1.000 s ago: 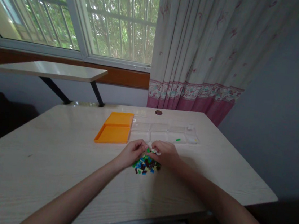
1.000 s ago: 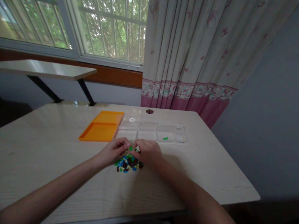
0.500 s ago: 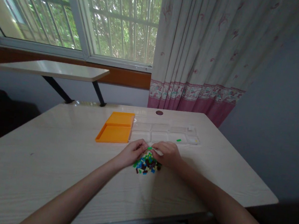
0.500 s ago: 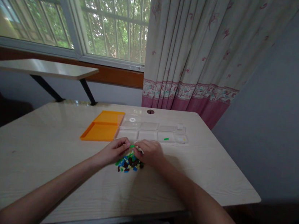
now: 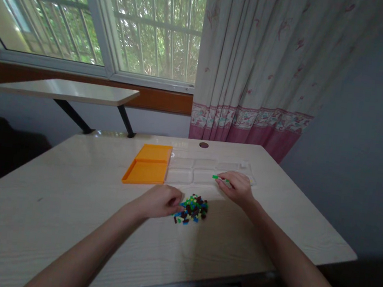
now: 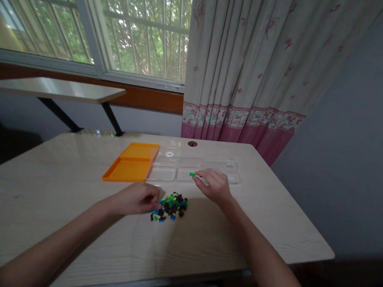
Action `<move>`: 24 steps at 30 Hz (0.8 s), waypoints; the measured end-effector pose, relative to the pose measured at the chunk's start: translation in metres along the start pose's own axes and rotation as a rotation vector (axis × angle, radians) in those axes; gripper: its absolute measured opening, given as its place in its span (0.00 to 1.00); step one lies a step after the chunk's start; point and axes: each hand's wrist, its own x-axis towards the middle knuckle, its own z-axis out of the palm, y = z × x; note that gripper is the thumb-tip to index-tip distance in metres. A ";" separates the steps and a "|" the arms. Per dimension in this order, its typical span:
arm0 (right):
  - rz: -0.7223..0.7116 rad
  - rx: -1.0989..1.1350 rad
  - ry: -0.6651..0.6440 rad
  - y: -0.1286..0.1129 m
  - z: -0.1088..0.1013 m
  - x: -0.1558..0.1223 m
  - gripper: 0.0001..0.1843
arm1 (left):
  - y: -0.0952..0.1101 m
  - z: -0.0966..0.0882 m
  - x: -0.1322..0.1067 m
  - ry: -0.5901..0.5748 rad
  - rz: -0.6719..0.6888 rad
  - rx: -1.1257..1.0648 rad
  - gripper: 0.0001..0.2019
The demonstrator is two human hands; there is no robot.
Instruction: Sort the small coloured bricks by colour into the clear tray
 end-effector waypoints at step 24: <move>0.442 -0.204 -0.429 0.047 -0.004 -0.010 0.10 | -0.001 -0.001 0.002 0.065 0.030 -0.098 0.06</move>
